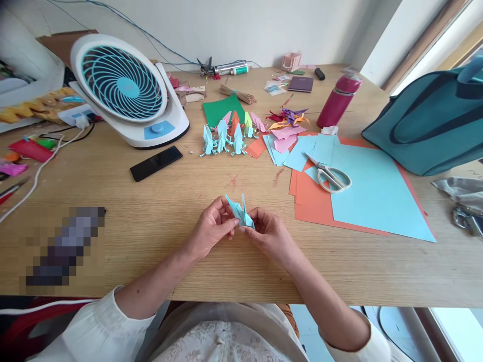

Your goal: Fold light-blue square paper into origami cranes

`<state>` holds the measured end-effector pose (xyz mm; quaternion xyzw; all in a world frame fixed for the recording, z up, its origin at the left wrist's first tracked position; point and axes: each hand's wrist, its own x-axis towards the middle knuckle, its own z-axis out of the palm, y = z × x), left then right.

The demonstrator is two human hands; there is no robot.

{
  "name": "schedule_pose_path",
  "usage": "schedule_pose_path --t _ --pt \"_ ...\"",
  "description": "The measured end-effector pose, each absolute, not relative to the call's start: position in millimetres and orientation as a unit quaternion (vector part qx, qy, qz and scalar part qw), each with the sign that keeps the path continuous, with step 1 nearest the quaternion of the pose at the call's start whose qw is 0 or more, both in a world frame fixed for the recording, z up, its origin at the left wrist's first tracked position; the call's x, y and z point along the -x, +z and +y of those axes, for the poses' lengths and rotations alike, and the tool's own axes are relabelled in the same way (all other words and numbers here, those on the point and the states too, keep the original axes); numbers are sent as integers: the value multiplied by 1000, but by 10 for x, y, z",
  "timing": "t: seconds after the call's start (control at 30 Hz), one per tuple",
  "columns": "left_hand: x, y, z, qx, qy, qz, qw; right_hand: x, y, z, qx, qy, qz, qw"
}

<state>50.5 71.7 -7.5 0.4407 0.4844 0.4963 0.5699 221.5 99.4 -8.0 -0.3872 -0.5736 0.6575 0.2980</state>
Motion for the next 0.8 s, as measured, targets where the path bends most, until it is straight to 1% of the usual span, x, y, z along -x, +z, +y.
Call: schedule_pose_path --t 0.07,0.2,0.43,0.63,0.73,0.8 --pt "-498 -94 714 -451 500 486 556 -2220 -59 993 381 661 -580 285" --pt "-488 -90 693 -486 495 484 533 -2212 -46 992 396 638 -589 299" --pt "-425 -23 686 -545 505 507 437 -2188 -24 1005 420 624 -597 280" --pt "-272 18 718 -622 512 521 282 -2212 13 1059 403 583 -653 269" --pt "-199 58 740 -678 483 515 204 -2232 26 1078 424 541 -680 256" --pt "-162 85 762 -713 448 510 177 -2239 31 1080 432 518 -695 249"
